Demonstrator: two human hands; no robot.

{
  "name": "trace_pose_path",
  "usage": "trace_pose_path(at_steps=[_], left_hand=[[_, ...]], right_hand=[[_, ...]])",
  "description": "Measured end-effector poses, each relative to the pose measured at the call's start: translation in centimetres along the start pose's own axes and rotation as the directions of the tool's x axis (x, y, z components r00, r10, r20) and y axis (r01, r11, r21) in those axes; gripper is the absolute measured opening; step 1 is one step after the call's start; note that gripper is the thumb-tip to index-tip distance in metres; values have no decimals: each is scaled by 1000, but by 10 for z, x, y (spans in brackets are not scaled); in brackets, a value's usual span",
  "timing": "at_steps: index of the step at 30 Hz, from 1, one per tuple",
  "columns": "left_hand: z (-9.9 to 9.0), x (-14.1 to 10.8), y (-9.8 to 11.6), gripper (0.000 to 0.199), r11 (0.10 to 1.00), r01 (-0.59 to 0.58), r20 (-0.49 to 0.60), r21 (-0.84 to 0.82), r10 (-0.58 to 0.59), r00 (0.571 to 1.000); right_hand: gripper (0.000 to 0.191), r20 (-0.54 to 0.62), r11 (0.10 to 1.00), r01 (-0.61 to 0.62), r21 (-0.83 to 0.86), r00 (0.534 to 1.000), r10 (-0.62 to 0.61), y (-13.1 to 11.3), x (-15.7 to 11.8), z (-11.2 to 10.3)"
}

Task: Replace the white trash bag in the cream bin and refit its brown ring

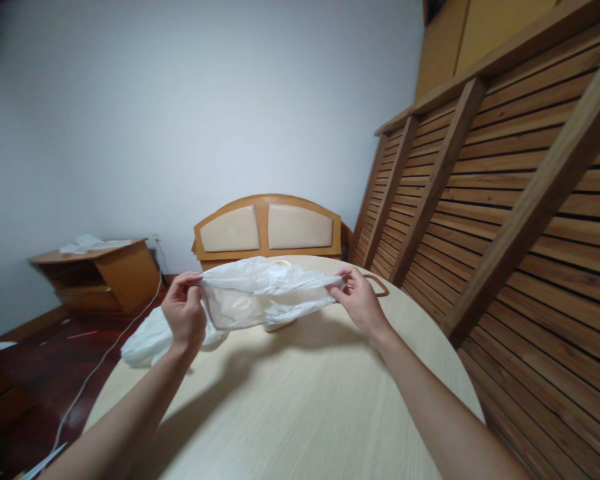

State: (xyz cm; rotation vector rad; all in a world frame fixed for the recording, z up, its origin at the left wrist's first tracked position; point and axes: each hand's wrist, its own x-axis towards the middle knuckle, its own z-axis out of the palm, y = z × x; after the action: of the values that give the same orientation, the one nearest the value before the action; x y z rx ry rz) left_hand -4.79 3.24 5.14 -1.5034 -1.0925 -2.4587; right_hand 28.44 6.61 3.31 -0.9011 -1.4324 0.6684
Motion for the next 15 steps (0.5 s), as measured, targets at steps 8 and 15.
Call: trace_pose_path(at_steps=[8,15], left_hand=[[-3,8,-14,7,996,81,-93,-34,-83,992],[-11,21,-46,2,946,321,-205,-48,-324,924]], right_hand=[[48,-29,999,48,22,998,-47,4,8,-7],[35,63,987,94,-132,994,-86,15,11,-18]])
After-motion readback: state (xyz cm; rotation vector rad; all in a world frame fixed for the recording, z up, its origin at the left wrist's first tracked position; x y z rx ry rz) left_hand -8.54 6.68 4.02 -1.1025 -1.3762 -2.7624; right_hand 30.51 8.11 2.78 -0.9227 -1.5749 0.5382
